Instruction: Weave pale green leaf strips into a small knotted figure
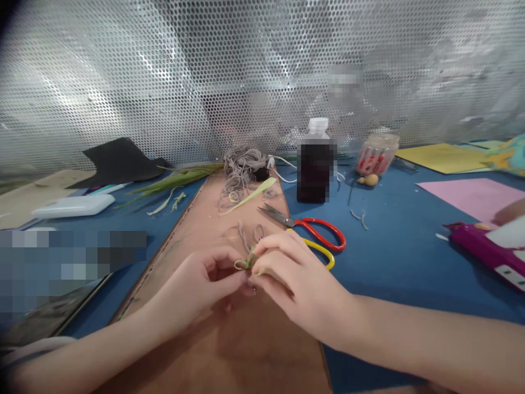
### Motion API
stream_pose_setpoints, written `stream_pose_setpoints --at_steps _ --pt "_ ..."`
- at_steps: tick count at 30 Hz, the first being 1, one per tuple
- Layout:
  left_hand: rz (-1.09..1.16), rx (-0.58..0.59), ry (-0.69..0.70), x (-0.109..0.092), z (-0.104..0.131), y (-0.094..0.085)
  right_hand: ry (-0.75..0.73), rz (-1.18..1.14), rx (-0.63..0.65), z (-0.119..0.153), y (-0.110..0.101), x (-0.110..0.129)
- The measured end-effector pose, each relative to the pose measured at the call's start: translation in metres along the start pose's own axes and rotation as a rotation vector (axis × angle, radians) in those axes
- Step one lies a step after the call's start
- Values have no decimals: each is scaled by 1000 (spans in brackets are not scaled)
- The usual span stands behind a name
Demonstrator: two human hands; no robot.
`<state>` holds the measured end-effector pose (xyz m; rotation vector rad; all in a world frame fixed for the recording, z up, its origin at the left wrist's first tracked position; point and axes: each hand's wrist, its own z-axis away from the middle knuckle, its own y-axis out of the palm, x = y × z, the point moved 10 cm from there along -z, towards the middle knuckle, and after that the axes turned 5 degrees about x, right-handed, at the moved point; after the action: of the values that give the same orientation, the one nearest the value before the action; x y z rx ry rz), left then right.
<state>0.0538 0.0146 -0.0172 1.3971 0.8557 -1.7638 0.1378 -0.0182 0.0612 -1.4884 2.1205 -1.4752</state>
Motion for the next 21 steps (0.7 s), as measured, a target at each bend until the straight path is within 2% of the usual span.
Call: stream_pose_setpoints --at_steps 6,10,21 --pt "17 -9 16 -3 2 -3 332 -244 98 1 16 -32" --pt "25 -1 -1 -2 0 -1 479 -368 145 9 28 -42" --pt "97 -8 71 -6 1 -1 560 -428 114 9 26 -50"
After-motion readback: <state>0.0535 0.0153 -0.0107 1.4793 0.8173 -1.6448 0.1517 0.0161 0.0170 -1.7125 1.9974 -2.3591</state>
